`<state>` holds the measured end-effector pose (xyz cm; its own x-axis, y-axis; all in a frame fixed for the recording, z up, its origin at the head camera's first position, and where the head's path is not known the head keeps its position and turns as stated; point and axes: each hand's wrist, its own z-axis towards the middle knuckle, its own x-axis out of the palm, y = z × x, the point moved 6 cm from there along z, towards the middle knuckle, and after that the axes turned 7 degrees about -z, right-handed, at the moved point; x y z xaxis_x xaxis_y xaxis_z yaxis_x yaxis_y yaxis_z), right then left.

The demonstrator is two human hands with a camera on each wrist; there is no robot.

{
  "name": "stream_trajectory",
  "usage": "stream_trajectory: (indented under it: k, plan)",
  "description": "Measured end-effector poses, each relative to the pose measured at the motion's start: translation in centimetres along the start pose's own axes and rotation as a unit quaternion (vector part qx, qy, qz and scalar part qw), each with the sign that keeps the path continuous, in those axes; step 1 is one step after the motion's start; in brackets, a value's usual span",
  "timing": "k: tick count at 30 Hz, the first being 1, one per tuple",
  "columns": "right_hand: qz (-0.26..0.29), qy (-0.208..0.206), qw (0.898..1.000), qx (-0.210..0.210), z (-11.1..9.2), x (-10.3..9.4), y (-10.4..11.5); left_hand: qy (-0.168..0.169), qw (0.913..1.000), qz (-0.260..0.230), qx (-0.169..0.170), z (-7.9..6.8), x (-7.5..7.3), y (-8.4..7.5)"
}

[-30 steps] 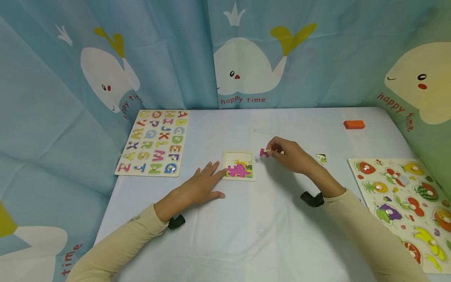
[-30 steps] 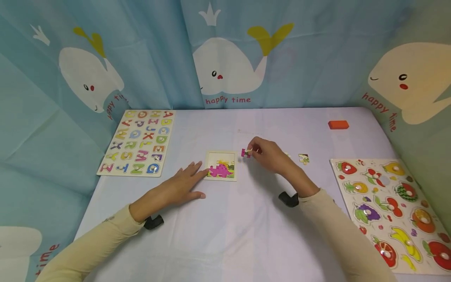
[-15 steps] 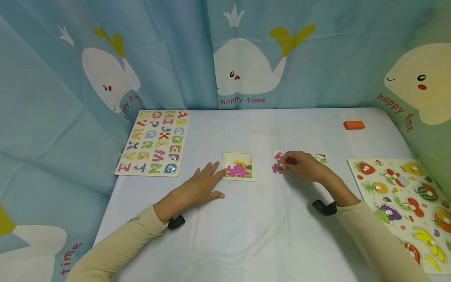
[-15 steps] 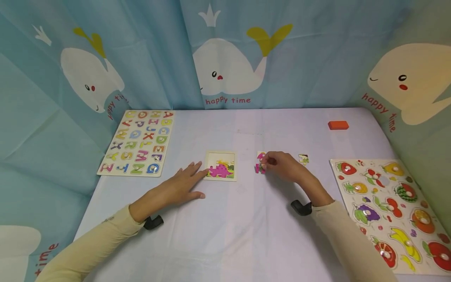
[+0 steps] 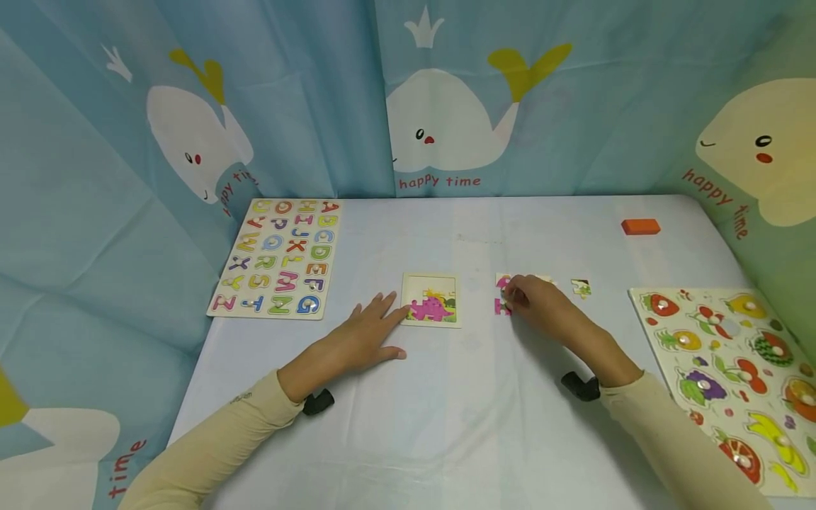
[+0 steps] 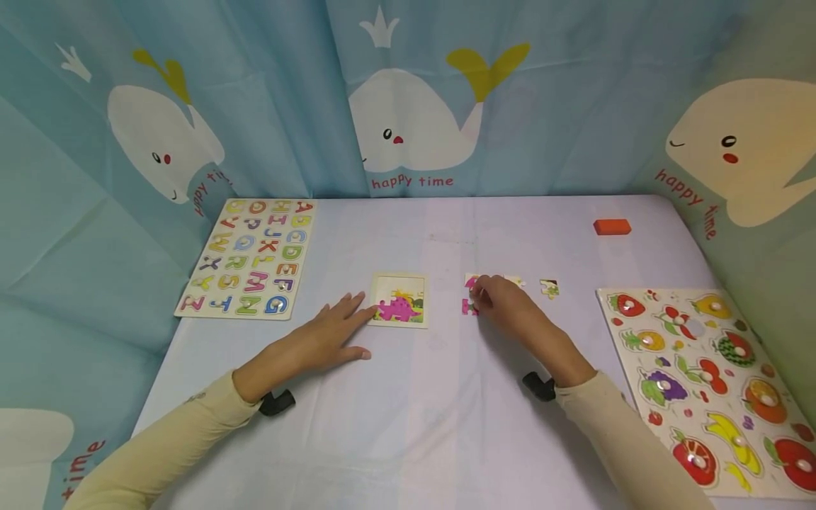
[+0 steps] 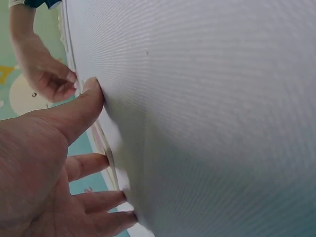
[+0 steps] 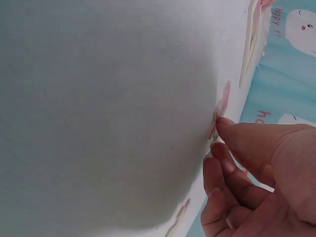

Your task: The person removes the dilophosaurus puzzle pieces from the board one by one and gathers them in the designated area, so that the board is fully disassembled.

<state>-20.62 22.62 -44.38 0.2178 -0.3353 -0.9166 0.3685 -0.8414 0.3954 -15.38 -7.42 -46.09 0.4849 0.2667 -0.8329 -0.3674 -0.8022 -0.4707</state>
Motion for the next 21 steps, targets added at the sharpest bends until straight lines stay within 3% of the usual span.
stream_trajectory:
  k: [5, 12, 21]
  plan:
    - [-0.001, 0.004, 1.000, 0.009, 0.5, -0.7, 0.9, -0.001, 1.0000, -0.001, 0.001, 0.0, 0.0, 0.0]
    - [0.022, 0.003, 1.000, -0.008, 2.5, -1.7, 3.4, -0.003, 1.0000, -0.004, 0.000, -0.1, 0.0, 0.1]
    - [0.067, 0.038, 0.997, -0.015, 5.2, 0.7, 6.4, 0.003, 1.0000, -0.002, 0.005, 0.0, 0.1, 0.1]
